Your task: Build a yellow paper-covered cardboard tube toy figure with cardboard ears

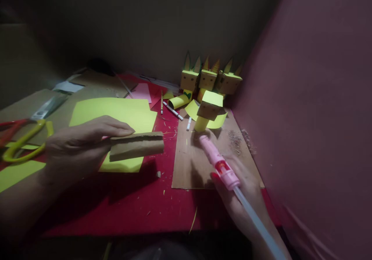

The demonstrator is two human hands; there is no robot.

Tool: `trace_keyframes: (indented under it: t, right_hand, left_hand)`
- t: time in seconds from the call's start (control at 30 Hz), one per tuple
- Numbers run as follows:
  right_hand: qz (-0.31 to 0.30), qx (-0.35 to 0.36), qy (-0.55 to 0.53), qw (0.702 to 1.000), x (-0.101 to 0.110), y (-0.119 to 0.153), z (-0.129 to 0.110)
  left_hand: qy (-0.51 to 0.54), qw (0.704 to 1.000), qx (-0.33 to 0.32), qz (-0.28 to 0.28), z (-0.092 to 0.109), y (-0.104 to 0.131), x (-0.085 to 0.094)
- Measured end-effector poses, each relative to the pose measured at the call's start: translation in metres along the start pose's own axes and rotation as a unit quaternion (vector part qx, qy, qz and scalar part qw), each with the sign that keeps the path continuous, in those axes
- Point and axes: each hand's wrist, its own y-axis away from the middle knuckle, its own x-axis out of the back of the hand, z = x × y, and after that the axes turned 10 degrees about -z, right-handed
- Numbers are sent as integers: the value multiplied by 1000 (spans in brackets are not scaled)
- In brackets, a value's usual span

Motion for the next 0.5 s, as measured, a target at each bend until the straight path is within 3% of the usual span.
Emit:
trace_keyframes:
  t: [0.07,0.2,0.33,0.5]
  right_hand:
    - [47,-14,132,990,3,1,22]
    - [1,-90,297,951,8,-5,54]
    - [-32,-147,345,926,14,-14,58]
    - [-43,-161,370,914,23,-24,63]
  left_hand:
    - [4,1000,8,1,2,-1,0]
    - [6,1000,12,1,4,-3,0]
    - [12,1000,18,7,4,-3,0]
    - [26,999,19,2,2,-1,1]
